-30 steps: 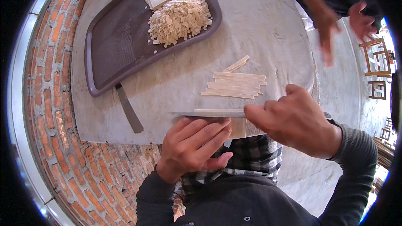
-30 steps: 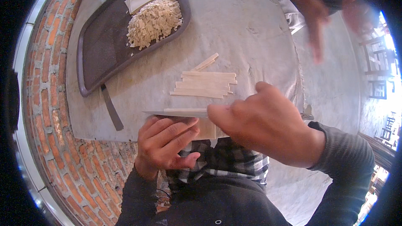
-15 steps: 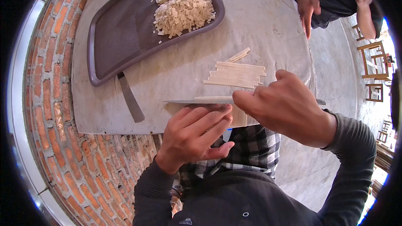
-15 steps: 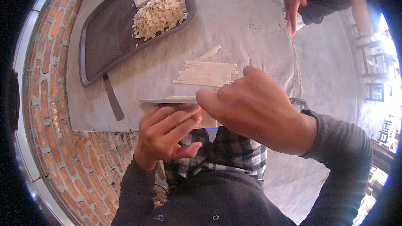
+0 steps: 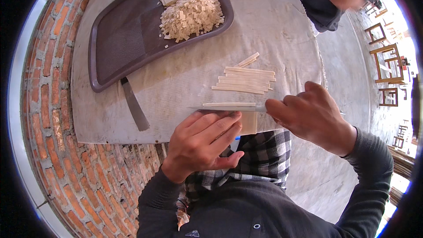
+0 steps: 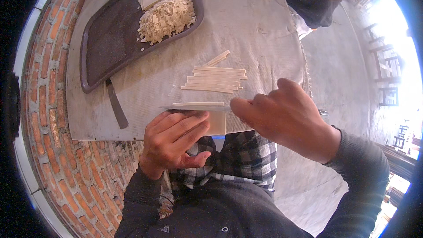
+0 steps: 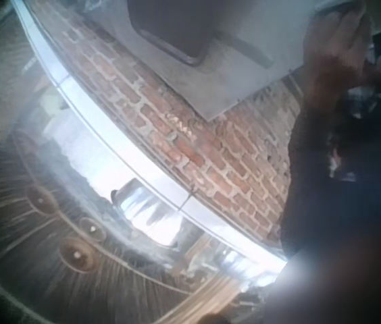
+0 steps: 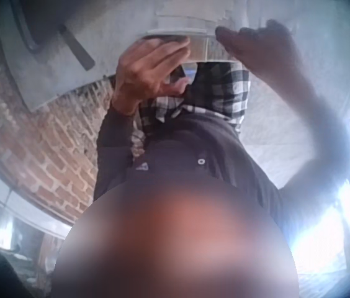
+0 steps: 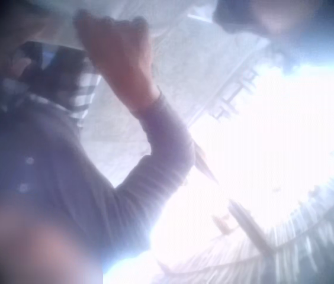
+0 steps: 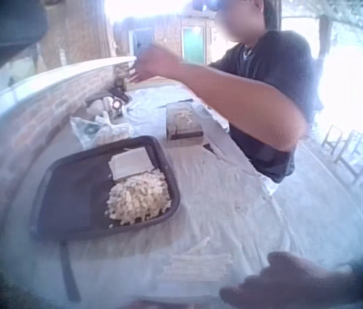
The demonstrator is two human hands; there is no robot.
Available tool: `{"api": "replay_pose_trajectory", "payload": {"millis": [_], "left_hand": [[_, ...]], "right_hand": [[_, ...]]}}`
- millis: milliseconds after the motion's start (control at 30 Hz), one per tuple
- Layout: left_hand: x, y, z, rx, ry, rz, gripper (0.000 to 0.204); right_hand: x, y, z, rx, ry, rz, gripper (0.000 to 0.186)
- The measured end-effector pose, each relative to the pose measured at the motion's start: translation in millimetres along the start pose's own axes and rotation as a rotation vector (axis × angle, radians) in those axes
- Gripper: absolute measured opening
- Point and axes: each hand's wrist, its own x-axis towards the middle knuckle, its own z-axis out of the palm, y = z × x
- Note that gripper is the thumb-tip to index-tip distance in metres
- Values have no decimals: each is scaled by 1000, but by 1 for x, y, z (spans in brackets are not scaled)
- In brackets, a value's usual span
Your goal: The person uses a knife to cut thin sheets of dough into strips and then into small squares on a table.
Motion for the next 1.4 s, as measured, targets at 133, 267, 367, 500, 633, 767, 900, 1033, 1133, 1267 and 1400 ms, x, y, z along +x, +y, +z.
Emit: {"api": "replay_pose_trajectory", "payload": {"millis": [133, 267, 367, 500, 633, 767, 900, 1033, 1133, 1267, 1400], "left_hand": [[-3, -1, 3, 25, 11, 15, 45], [-2, -3, 5, 21, 26, 30, 44], [-3, -4, 3, 9, 39, 46, 44], [-4, -6, 4, 41, 95, 113, 43], [-12, -5, 7, 63, 85, 137, 41], [-12, -6, 10, 90, 58, 117, 41], [-10, -5, 9, 95, 53, 110, 42], [-10, -4, 8, 106, 47, 112, 44], [-11, -4, 9, 105, 52, 104, 45], [-11, -4, 8, 105, 46, 100, 45], [-10, -3, 6, 115, 38, 98, 46]], "right_hand": [[12, -1, -3, -12, -19, -16, 26], [12, 2, -3, -9, 23, 1, 26], [4, 5, -4, 8, 26, 48, 24], [-5, 5, -5, 41, 56, 119, 21], [-12, 1, 3, 125, 99, 165, 22], [-16, -5, 2, 120, 115, 99, 24], [-19, -12, 3, 123, 109, 79, 26], [-18, -11, 2, 110, 100, 64, 28], [-16, -9, 3, 59, 98, 52, 27], [-12, -9, 2, 78, 68, 45, 26], [-11, -8, 3, 60, 62, 32, 25]]}}
